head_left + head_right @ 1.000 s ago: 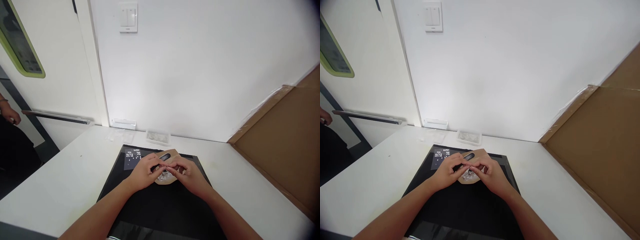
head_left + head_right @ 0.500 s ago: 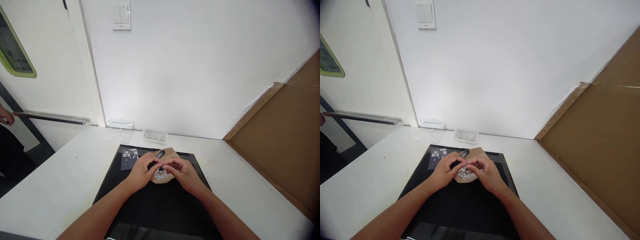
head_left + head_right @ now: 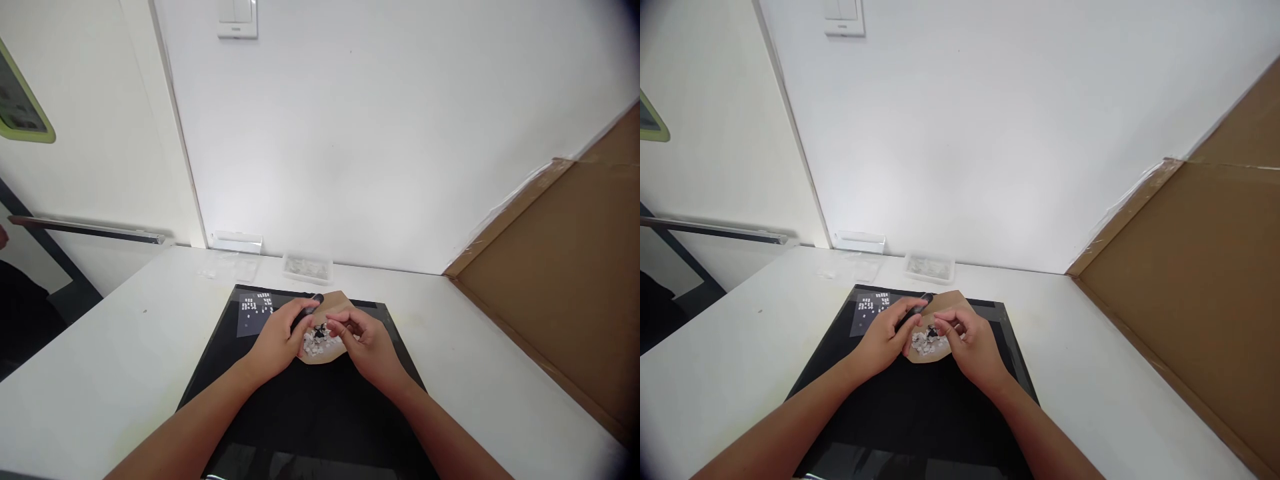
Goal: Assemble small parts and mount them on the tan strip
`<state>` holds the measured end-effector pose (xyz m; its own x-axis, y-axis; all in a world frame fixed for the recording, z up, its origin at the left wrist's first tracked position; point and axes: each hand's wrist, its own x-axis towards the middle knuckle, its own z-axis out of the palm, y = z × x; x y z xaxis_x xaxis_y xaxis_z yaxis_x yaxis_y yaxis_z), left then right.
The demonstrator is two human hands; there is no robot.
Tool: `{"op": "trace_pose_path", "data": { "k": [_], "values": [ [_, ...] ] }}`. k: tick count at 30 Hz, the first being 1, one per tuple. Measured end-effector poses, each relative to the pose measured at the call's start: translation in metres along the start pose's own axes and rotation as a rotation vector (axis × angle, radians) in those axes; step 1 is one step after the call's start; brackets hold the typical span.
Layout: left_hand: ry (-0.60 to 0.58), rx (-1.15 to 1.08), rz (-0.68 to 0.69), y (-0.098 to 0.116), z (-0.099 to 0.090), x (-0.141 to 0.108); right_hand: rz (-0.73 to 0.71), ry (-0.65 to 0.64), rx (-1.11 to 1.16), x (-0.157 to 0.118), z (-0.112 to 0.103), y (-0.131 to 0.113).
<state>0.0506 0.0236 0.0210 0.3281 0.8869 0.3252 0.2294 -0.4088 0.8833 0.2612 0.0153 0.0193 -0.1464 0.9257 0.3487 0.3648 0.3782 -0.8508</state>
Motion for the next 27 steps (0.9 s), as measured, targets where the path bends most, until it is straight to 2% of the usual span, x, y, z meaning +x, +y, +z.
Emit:
{"op": "trace_pose_path", "data": {
  "k": [3,8,12,14,21,25,27],
  "values": [
    [0.016,-0.078,-0.100,-0.001,0.002,0.000,-0.047,0.028,-0.078,-0.001,-0.001,-0.003],
    [-0.054,-0.064,-0.124,0.008,0.007,-0.001,-0.198,0.087,-0.299,-0.002,0.006,0.000],
    [-0.100,-0.232,-0.310,0.015,0.009,-0.002,-0.317,0.198,-0.565,0.000,0.010,0.005],
    [-0.104,-0.319,-0.351,0.016,0.009,-0.002,-0.331,0.220,-0.624,0.002,0.009,0.007],
    [-0.027,-0.327,-0.437,0.014,0.011,-0.005,-0.320,0.155,-0.673,0.003,0.013,0.010],
    [-0.018,-0.225,-0.427,0.012,0.010,-0.007,-0.373,0.101,-0.697,0.002,0.015,0.005],
    [-0.019,-0.208,-0.396,0.014,0.010,-0.007,-0.394,0.135,-0.721,0.003,0.015,0.004]
  ]
}}
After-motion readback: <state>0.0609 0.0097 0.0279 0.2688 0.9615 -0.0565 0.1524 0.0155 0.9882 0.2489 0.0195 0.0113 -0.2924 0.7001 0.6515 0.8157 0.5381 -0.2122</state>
